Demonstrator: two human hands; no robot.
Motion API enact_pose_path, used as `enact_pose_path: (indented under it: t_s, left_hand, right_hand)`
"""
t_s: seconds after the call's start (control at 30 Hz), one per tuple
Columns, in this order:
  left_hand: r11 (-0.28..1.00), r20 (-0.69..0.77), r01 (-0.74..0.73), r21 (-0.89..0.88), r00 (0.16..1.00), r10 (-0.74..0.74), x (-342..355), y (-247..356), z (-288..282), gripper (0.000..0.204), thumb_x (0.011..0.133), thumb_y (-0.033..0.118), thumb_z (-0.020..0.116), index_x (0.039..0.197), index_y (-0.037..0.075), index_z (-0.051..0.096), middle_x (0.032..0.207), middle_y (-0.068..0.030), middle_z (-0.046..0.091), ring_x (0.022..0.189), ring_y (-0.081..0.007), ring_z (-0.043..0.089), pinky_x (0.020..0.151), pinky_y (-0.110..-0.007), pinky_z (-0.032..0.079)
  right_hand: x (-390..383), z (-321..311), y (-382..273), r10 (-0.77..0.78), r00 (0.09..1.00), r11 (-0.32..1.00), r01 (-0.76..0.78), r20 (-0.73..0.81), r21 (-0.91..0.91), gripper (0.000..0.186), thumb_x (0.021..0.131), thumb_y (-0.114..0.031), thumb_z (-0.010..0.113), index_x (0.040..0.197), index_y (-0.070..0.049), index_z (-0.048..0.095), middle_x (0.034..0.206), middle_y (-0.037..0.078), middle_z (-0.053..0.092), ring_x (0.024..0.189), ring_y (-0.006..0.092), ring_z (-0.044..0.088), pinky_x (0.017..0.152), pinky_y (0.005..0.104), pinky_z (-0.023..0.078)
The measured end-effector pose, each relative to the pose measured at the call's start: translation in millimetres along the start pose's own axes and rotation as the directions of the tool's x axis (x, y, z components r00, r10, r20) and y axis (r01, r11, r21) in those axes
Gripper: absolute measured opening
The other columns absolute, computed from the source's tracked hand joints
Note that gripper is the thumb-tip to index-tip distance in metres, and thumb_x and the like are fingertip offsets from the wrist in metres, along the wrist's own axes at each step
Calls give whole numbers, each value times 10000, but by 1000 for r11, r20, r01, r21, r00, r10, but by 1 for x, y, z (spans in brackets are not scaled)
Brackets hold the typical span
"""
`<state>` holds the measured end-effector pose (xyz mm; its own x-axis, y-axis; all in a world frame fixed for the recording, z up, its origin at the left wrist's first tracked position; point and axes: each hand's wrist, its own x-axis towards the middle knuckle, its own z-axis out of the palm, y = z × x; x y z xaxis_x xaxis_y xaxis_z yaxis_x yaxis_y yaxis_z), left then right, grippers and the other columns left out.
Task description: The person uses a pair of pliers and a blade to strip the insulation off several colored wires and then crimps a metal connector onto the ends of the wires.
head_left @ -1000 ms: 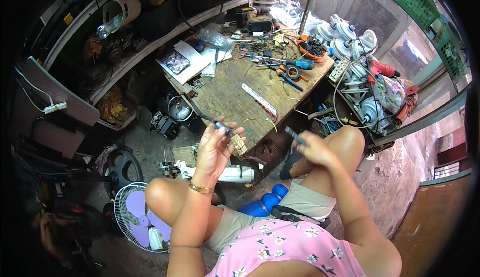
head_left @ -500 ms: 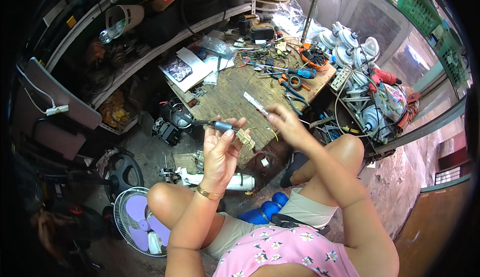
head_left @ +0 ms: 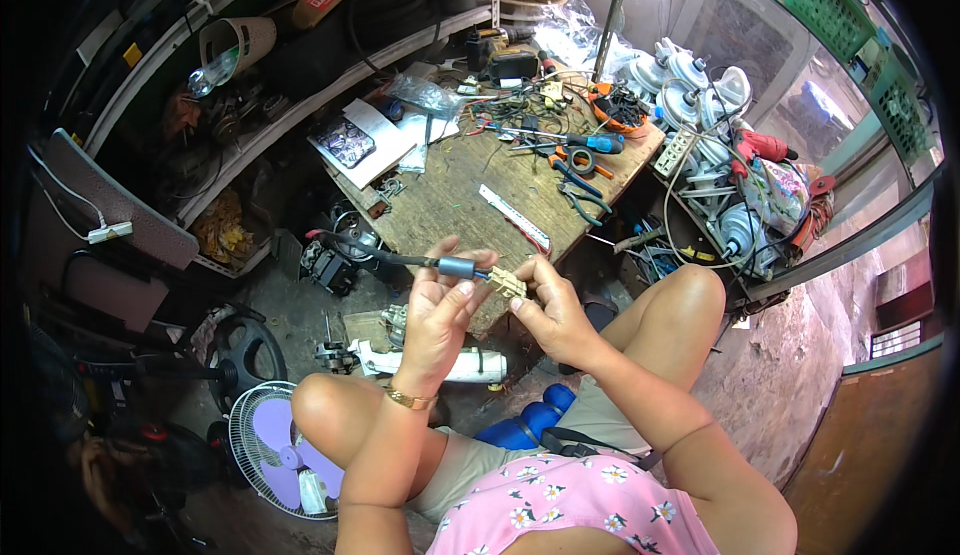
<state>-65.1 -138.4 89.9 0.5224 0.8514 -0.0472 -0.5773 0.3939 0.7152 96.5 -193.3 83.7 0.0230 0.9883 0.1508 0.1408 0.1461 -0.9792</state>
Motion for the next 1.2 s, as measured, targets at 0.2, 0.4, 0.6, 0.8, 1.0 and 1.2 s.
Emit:
enact_pose_path:
  t_s: [0.2, 0.4, 0.6, 0.8, 1.0, 1.2]
  left_hand:
    - [618, 93, -199, 760, 975, 200, -26, 0, -8, 92, 860, 64, 606, 927, 0, 615, 779, -65, 640, 582, -114, 600, 514, -226, 473]
    - [-301, 638, -566, 767, 721, 270, -6, 26, 15, 317, 753, 59, 664, 1056, 70, 571, 894, -60, 613, 842, -267, 582, 852, -388, 408]
    - [-107, 558, -553, 826, 830, 20, -3, 34, 11, 265, 769, 57, 639, 1024, 65, 569, 890, -80, 607, 819, -262, 597, 756, -355, 438]
    - [103, 414, -404, 909, 904, -105, -7, 25, 5, 147, 832, 119, 579, 945, 31, 550, 805, -116, 602, 694, -300, 587, 595, -339, 439]
    - [497, 83, 35, 867, 973, -214, -3, -10, -31, 184, 873, 192, 586, 875, 11, 553, 653, -64, 539, 600, -103, 471, 565, -293, 406]
    - [524, -28, 2, 851, 999, 41, 8, -24, -61, 157, 868, 168, 587, 865, 12, 566, 694, 3, 526, 593, -91, 436, 556, -274, 391]
  right_hand:
    - [-6, -14, -4, -91, 994, 913, 61, -57, -404, 268, 762, -171, 586, 967, -26, 493, 776, 146, 522, 736, 307, 489, 709, 385, 379]
    - [-14, -21, -14, -49, 998, 911, 33, -28, -411, 269, 761, -185, 595, 963, -33, 505, 778, 138, 533, 704, 285, 470, 687, 368, 372]
    - [-17, -43, -18, -93, 992, 882, 122, 86, -455, 275, 750, -191, 605, 957, -35, 510, 712, 124, 530, 642, 269, 459, 662, 371, 364]
    - [-12, -58, -15, 153, 937, 951, -54, 313, -303, 227, 823, -200, 603, 942, -23, 526, 639, 102, 539, 632, 214, 525, 655, 342, 405]
    - [36, -63, 61, 163, 964, 943, -89, 211, -320, 240, 869, -213, 576, 1008, -17, 562, 892, 129, 583, 877, 221, 572, 766, 366, 454]
    - [94, -55, 110, -62, 974, 453, -167, -217, -876, 271, 784, -200, 623, 1003, -45, 580, 1096, 147, 507, 1052, 325, 470, 856, 479, 392]
